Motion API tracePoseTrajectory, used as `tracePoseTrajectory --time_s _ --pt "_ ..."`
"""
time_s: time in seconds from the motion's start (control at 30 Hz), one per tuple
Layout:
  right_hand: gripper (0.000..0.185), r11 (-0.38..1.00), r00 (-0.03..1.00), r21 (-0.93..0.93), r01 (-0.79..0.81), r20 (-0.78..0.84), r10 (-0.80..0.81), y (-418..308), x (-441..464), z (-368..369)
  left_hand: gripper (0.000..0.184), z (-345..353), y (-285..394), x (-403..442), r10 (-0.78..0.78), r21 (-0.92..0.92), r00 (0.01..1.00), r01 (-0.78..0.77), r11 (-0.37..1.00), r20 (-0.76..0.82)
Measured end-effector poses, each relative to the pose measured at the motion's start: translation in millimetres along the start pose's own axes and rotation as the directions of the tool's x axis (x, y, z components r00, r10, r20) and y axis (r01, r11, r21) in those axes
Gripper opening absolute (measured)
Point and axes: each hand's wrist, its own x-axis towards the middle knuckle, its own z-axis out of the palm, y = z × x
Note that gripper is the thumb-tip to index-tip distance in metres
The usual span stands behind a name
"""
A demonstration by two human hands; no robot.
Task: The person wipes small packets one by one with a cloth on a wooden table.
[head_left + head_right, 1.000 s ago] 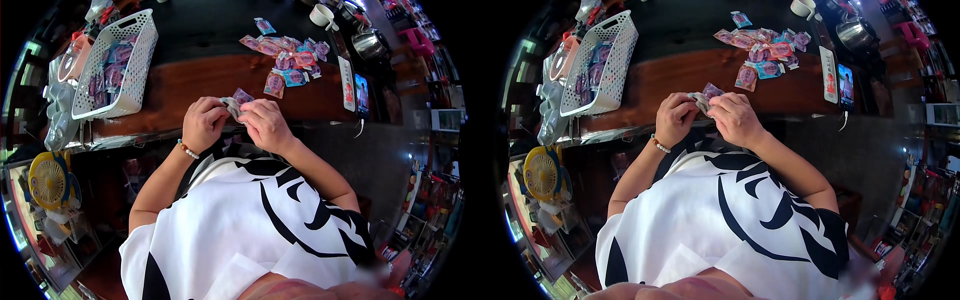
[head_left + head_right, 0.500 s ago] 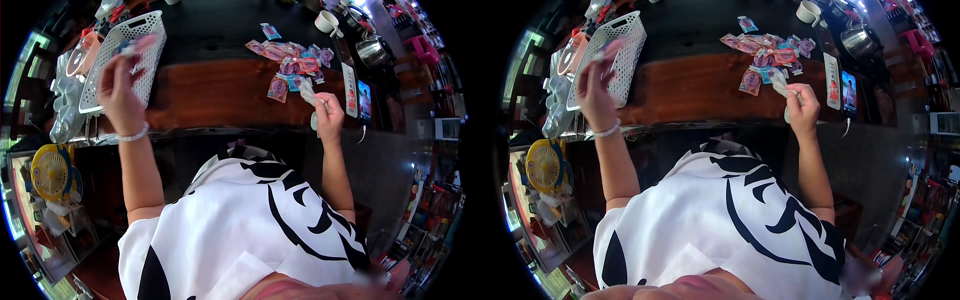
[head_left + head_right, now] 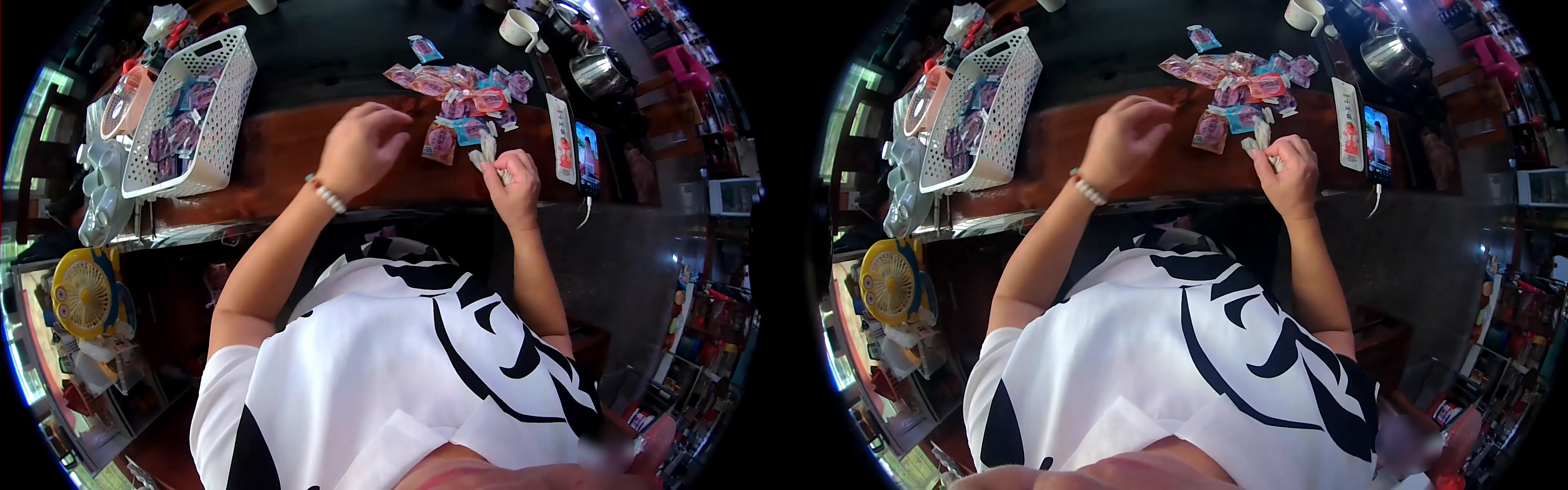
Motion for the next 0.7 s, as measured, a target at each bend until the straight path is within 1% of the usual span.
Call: tracePoseTrajectory --time_s 0.03,0.07,0.13,0.17,0.2,0.23,0.27,0.3,0.33,0.37,0.43,0.47,0.5,0.53,0.57,0.6,0.63,0.67,0.7 --pt "0.020 1.000 1.000 0.006 -0.004 0.015 0.004 1.5 -0.9 -0.6 0.025 15.4 -1.5 9.7 -0.028 0.019 0.998 0.027 0.999 0.062" --pt "0.021 1.000 1.000 0.012 -0.009 0.029 0.009 3.0 -1.9 -1.4 0.034 28.6 -4.9 21.4 -0.025 0.100 0.993 0.014 0.995 0.112" --pt "0.024 0.999 0.999 0.029 -0.024 0.030 0.023 6.5 -1.8 -3.7 0.038 53.6 -10.6 41.2 -0.016 0.196 0.996 -0.002 0.981 0.090" --pt "0.025 0.995 0.997 0.079 -0.055 0.057 0.051 8.1 -1.8 -5.4 0.038 61.5 -10.1 47.4 -0.010 0.191 0.996 -0.007 0.982 0.092" --pt "0.025 0.988 0.993 0.129 -0.088 0.086 0.077 9.3 -2.2 -7.6 0.037 65.9 -5.3 53.2 -0.046 0.304 0.992 0.010 0.953 0.114" --pt "0.025 0.988 0.993 0.122 -0.090 0.084 0.080 9.4 -3.0 -8.7 0.036 68.1 -2.5 59.0 -0.084 0.413 0.988 0.023 0.910 0.131" --pt "0.024 0.973 0.983 0.159 -0.167 0.096 0.154 8.3 -4.2 -9.0 0.036 68.5 -1.3 65.3 -0.080 0.408 0.987 0.018 0.913 0.136" --pt "0.024 0.950 0.968 0.195 -0.244 0.113 0.226 7.5 -5.8 -9.8 0.033 68.6 -0.4 71.7 -0.139 0.410 0.964 0.035 0.912 0.228" --pt "0.024 0.950 0.966 0.189 -0.249 0.114 0.231 7.6 -7.0 -10.5 0.031 69.1 -0.9 77.6 -0.198 0.414 0.927 0.053 0.909 0.317" --pt "0.023 0.954 0.970 0.188 -0.235 0.111 0.217 7.9 -6.8 -9.8 0.028 69.6 -3.2 83.9 -0.231 0.405 0.904 0.072 0.911 0.360" --pt "0.024 0.957 0.974 0.191 -0.216 0.111 0.198 9.2 -6.9 -8.8 0.028 66.4 -1.2 88.4 -0.254 0.395 0.889 0.091 0.914 0.382" --pt "0.026 0.982 0.988 0.144 -0.125 0.110 0.110 13.2 -6.6 -10.2 0.028 64.8 -1.0 89.8 -0.276 0.388 0.873 0.111 0.915 0.402" --pt "0.029 0.995 0.993 0.097 -0.030 0.114 0.019 13.0 -3.9 -10.7 0.028 66.2 1.4 88.3 -0.269 0.396 0.901 0.122 0.910 0.340" --pt "0.029 0.994 0.993 0.103 -0.024 0.119 0.011 10.8 -2.9 -11.2 0.028 65.5 2.9 89.6 -0.276 0.399 0.902 0.131 0.908 0.331" --pt "0.036 0.999 0.996 -0.040 -0.008 0.083 0.011 6.4 -4.6 -14.3 0.028 64.2 4.2 91.6 -0.300 0.416 0.880 0.132 0.900 0.368" --pt "0.043 0.983 0.999 -0.183 0.002 0.047 0.007 1.6 -7.3 -17.7 0.027 62.2 6.7 92.3 -0.323 0.432 0.855 0.132 0.892 0.406" --pt "0.056 0.972 0.997 -0.227 -0.059 0.031 0.068 1.9 -13.2 -20.6 0.026 63.5 4.3 93.0 -0.292 0.444 0.863 0.090 0.892 0.412" --pt "0.056 0.973 0.997 -0.225 -0.055 0.036 0.065 -1.1 -19.8 -22.0 0.026 64.0 2.3 93.8 -0.296 0.444 0.864 0.096 0.891 0.408" --pt "0.057 0.958 0.991 -0.255 -0.134 -0.021 0.133 -5.0 -25.6 -24.7 0.025 63.2 2.9 95.0 -0.302 0.435 0.848 0.095 0.896 0.436"
